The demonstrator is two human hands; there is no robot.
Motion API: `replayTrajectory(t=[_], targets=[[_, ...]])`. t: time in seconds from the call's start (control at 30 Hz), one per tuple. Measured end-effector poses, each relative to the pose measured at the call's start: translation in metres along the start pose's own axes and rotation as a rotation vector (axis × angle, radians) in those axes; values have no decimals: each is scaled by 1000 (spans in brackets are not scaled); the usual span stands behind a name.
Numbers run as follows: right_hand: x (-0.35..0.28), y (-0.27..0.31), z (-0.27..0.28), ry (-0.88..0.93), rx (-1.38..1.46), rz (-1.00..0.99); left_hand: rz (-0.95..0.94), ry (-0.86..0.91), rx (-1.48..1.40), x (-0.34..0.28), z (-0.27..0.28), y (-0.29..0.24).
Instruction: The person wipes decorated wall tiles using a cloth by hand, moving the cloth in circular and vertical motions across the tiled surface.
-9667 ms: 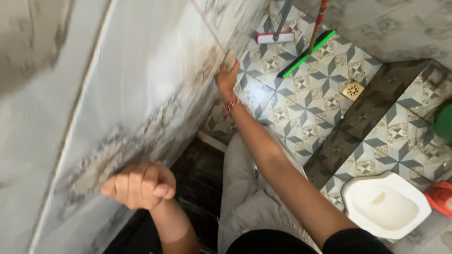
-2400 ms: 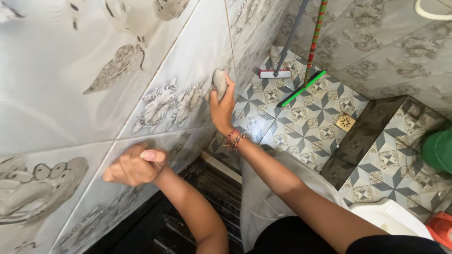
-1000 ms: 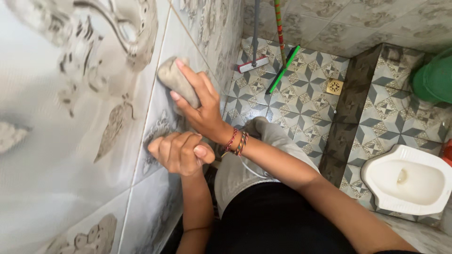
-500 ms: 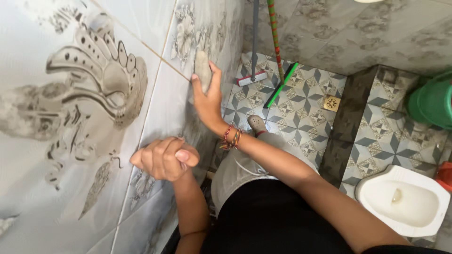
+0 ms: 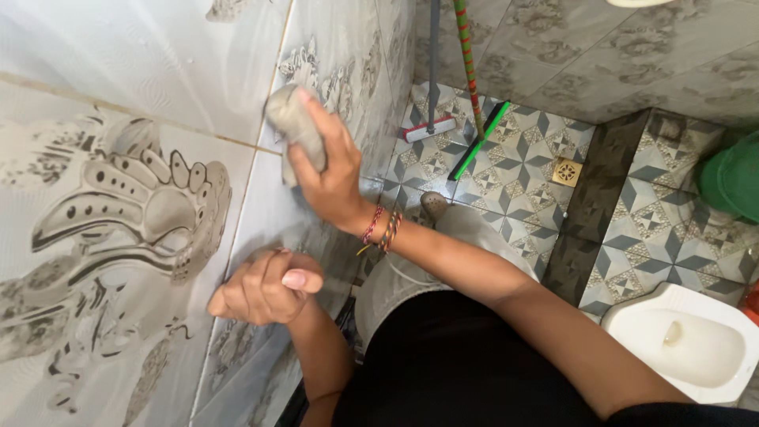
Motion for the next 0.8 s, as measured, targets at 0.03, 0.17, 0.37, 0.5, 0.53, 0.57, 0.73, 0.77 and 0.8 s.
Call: replayTrajectory(t=[0.03,0.17,0.37,0.5,0.53,0.57,0.73,0.77,0.8], targets=[[2,-5,1,-83,8,14,-1,3,1,0,0,1],[27,-48,3,-147,47,-248,22,21,14,1,1,0],[36,-47,10,-163,101,-266,149,103,-40,10,4,-3],[18,-3,6,-12,330,-392,236,93,-189,16,-2,-8],[10,9,5,73,360,-439,237,93,-193,18,-5,-11],[6,19,10,70,358,-440,220,112,-210,19,-10,-16],[18,44,23,229,49,88,186,131,-234,26,-30,-20],[22,38,19,226,51,91,189,160,-247,26,-34,-18],[26,28,18,139,54,41,195,191,-260,26,-38,-17]])
Point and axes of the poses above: each hand's wrist, its own x-axis towards the middle knuckle, its own z-axis out of the back of the hand, y = z × x, the point moved 5 cm from there along x, towards the middle knuckle, and after that the axes turned 15 degrees about -z, right-handed, at the moved point
